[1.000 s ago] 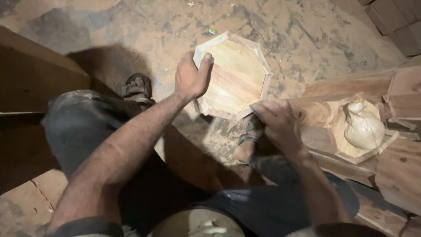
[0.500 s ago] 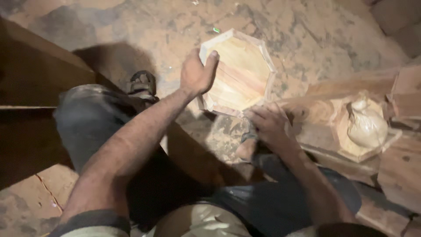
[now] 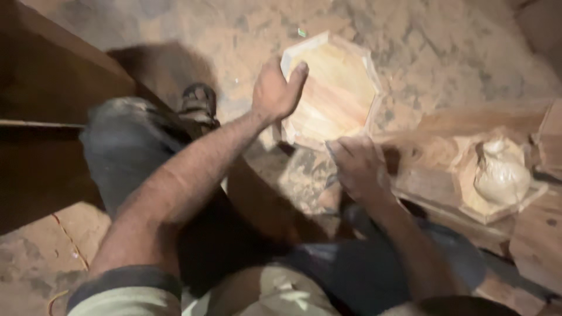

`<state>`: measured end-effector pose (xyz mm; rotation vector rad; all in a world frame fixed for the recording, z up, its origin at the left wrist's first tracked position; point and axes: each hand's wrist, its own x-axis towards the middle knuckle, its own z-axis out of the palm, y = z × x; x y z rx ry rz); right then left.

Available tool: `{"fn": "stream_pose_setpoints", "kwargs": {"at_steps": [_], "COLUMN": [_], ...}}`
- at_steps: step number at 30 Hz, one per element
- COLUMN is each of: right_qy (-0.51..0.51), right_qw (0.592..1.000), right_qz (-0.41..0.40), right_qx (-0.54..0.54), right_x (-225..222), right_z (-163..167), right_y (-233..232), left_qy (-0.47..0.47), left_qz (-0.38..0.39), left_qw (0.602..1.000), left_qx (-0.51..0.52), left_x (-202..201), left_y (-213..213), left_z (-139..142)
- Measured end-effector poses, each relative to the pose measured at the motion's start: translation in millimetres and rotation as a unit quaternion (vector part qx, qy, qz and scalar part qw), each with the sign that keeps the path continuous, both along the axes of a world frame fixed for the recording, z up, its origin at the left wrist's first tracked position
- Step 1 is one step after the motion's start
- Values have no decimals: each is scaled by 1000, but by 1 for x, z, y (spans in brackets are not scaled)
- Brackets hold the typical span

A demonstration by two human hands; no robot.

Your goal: The person sits on the floor and smooths the edges and faces of octagonal wooden blocks using a small handheld tool. They rotate the blocks to access different sides and occasionally place finished pieces aside.

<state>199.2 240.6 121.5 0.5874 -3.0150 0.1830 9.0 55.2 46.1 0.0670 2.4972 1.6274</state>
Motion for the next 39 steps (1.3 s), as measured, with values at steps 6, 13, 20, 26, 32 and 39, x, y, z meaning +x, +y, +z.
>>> {"fn": "stream_pose_setpoints", "kwargs": {"at_steps": [6,13,20,26,32,39], "right_qy": [-20,-52,23,55,-20,-167], "right_qw": [998,996,995,989,993,975], "right_qz": [-4,2,-67,-68,-57,-66], "right_qx": [-52,-71,-75,-119,-104,-133], "right_x": [-5,-9,-36,-44,-36,-28], "right_z": [-4,12,22,1,1,-1], "right_y": [3,10,45,17,-12,7], "left_qy": [-12,-18,-9,-26,-3,-18], "left_qz": [2,-9,-2,-3,-4,-8], "left_qw": [1000,1000,1000,999,999,1000], "left_qx": [-8,-19,9,-27,-37,-5], "left_x": [1,0,2,1,-2,-2], "left_y": [0,0,-1,-1,1,-1], "left_z": [-2,0,4,-1,-2,5]}}
